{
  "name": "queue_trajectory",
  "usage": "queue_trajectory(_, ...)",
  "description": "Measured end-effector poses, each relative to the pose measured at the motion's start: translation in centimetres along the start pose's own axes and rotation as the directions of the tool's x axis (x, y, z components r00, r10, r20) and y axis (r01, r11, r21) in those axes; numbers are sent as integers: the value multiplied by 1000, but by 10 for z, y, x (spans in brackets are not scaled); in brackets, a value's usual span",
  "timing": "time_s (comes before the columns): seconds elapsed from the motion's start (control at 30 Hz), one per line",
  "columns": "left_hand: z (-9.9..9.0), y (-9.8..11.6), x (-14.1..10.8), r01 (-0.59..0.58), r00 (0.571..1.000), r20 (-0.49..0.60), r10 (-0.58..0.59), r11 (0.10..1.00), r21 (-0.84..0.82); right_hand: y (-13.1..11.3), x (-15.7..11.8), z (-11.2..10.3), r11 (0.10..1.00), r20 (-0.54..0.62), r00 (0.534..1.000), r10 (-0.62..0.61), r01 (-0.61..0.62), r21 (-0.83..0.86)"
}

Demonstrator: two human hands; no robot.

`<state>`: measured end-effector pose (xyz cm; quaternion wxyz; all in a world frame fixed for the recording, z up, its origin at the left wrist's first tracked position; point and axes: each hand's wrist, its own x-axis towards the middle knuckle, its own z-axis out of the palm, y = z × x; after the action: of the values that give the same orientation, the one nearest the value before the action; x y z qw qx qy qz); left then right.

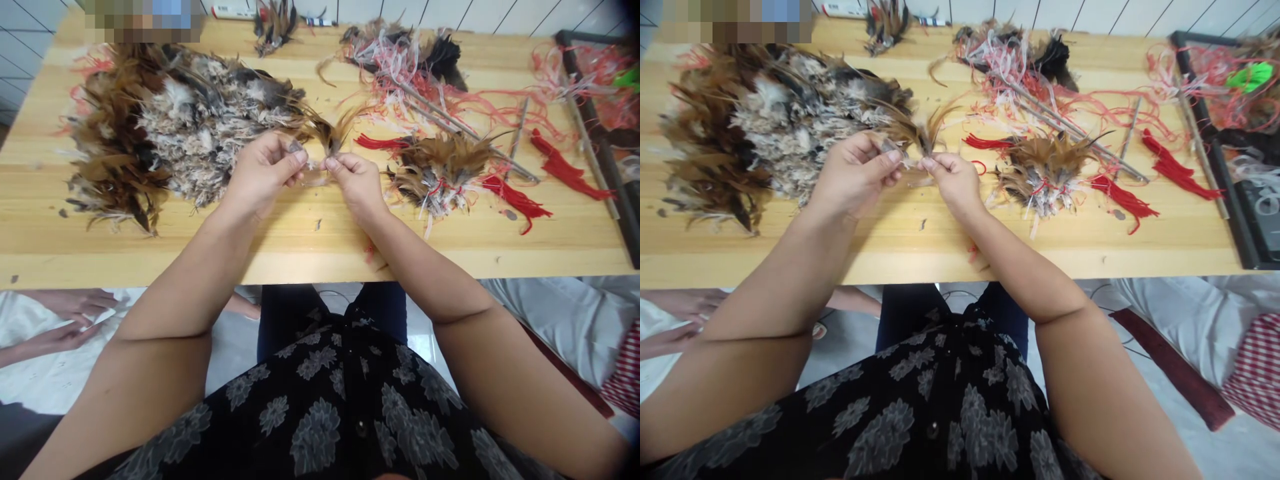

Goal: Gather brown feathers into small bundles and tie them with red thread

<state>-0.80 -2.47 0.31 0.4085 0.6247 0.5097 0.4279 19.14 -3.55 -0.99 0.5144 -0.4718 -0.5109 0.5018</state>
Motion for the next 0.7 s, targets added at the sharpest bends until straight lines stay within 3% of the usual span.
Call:
queue_trajectory(0.23, 13, 12, -1, -71, 996, -42, 73, 996, 56, 6, 4, 2, 997, 95, 993, 67, -69, 20)
queue_trajectory(0.47, 15, 5, 0, 3, 999, -53, -3, 1000, 16, 2, 4, 2, 995, 115, 991, 63, -72, 75)
queue_trajectory(0.7, 16, 4, 5, -51, 999, 10, 51, 998, 42, -1, 3, 4, 991, 127, 988, 87, -98, 89)
